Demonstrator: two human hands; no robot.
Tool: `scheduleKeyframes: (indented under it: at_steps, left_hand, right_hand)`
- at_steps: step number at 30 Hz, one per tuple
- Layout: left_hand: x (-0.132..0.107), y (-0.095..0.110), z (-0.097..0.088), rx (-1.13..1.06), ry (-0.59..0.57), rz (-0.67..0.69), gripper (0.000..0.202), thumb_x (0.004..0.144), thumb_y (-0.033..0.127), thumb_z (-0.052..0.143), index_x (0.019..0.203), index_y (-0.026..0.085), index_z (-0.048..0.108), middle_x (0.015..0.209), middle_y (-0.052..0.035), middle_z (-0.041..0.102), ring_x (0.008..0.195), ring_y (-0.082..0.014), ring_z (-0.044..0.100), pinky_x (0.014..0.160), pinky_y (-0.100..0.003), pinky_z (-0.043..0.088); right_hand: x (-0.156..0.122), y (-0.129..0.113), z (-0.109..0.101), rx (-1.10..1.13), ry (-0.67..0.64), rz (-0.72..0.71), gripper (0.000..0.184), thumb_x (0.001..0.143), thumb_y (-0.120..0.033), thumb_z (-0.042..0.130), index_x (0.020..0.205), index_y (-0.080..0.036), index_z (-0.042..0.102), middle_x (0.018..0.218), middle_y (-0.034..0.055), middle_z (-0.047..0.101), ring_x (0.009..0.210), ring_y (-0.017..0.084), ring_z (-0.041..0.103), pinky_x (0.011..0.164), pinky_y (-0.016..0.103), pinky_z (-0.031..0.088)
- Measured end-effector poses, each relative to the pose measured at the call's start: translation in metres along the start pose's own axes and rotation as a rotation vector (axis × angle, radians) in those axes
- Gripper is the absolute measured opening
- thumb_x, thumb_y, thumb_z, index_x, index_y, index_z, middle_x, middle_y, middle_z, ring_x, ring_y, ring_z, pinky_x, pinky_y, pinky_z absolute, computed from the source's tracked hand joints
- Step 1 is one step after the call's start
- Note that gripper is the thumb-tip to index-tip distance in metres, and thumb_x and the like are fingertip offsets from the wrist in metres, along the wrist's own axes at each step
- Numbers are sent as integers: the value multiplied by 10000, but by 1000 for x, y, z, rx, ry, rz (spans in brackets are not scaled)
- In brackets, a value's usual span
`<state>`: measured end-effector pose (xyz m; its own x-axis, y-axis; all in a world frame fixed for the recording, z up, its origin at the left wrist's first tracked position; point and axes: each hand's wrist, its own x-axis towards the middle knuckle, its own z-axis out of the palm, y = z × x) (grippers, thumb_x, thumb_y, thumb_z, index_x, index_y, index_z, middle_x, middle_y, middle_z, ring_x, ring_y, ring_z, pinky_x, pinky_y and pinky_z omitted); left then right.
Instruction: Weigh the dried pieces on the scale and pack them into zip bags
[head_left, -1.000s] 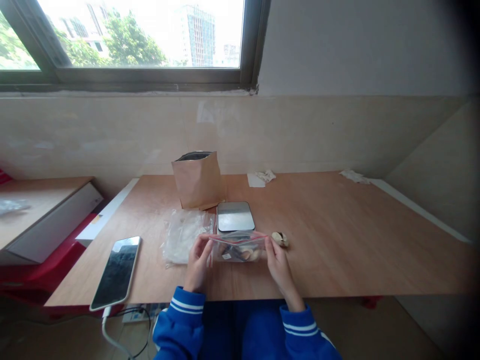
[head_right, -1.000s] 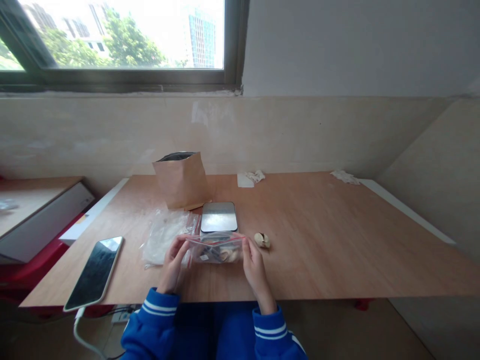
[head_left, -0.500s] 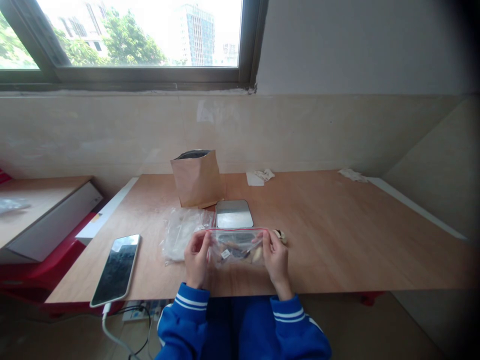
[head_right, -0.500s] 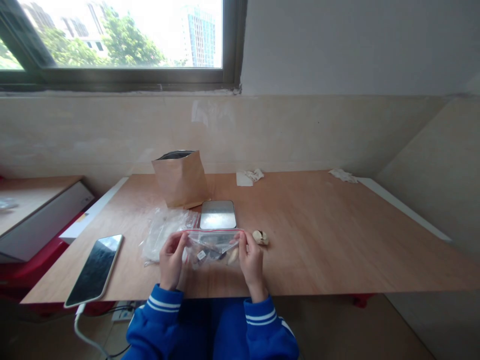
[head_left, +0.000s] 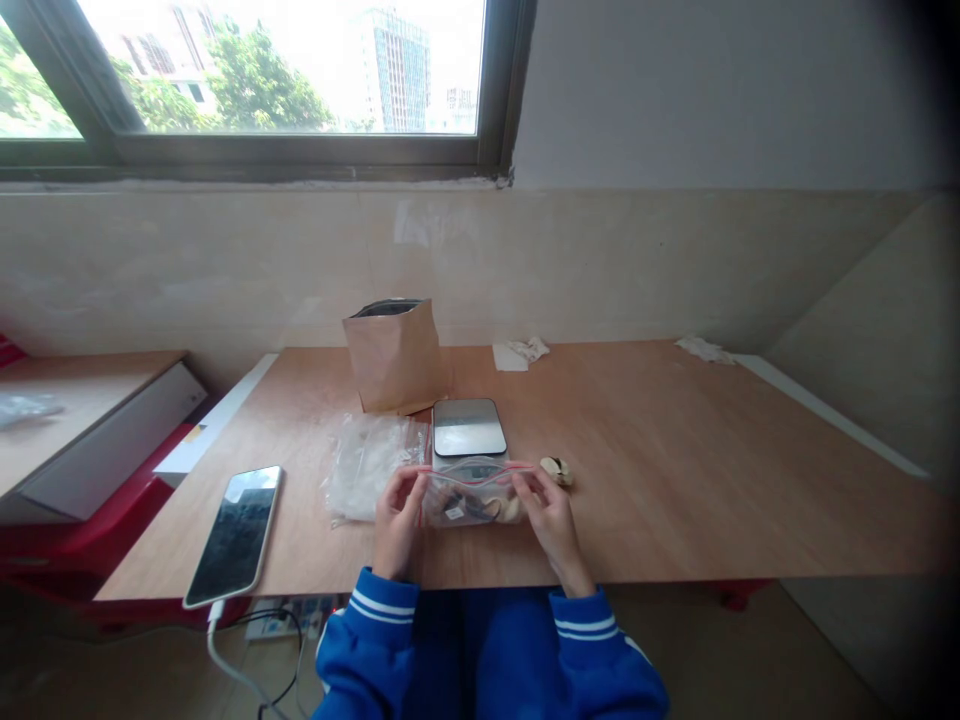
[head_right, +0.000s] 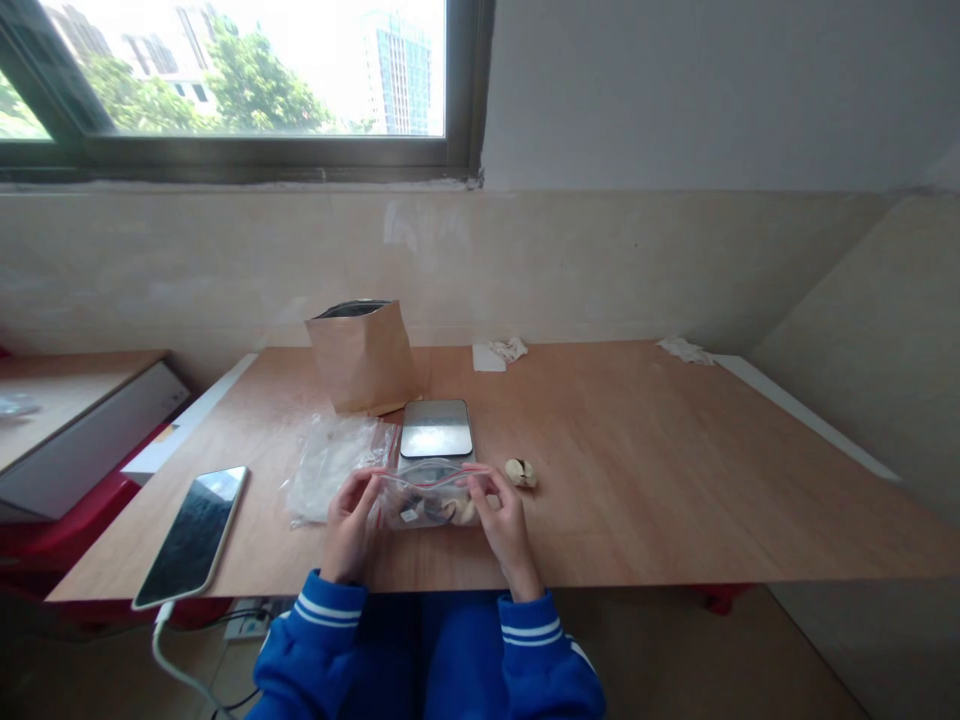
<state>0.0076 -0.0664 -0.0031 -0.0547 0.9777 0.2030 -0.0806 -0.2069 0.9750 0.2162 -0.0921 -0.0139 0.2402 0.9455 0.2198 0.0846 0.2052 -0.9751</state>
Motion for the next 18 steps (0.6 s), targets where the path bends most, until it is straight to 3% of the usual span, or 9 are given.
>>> scheduleKeyframes:
  at_steps: [8, 18]
  left_hand:
    - [-3, 2, 0, 22, -14, 10, 189, 805, 336, 653, 898, 172, 641, 879, -34, 660, 872, -177, 607, 810, -289, 458]
    - [-4, 3, 1, 76, 50, 38, 197, 793, 351, 661, 849, 165, 629, 829, -29, 646, 808, -165, 598, 751, -270, 458]
  right_hand:
    - [-2, 0, 3, -15, 66, -37, 252, 844, -422, 586, 935, -200, 662, 891, 55, 720, 825, 217, 649, 771, 342, 481]
    - [-8, -1, 6, -98, 207, -96, 219, 810, -399, 613, 820, -192, 683, 899, 51, 705, 897, 221, 630, 875, 379, 466]
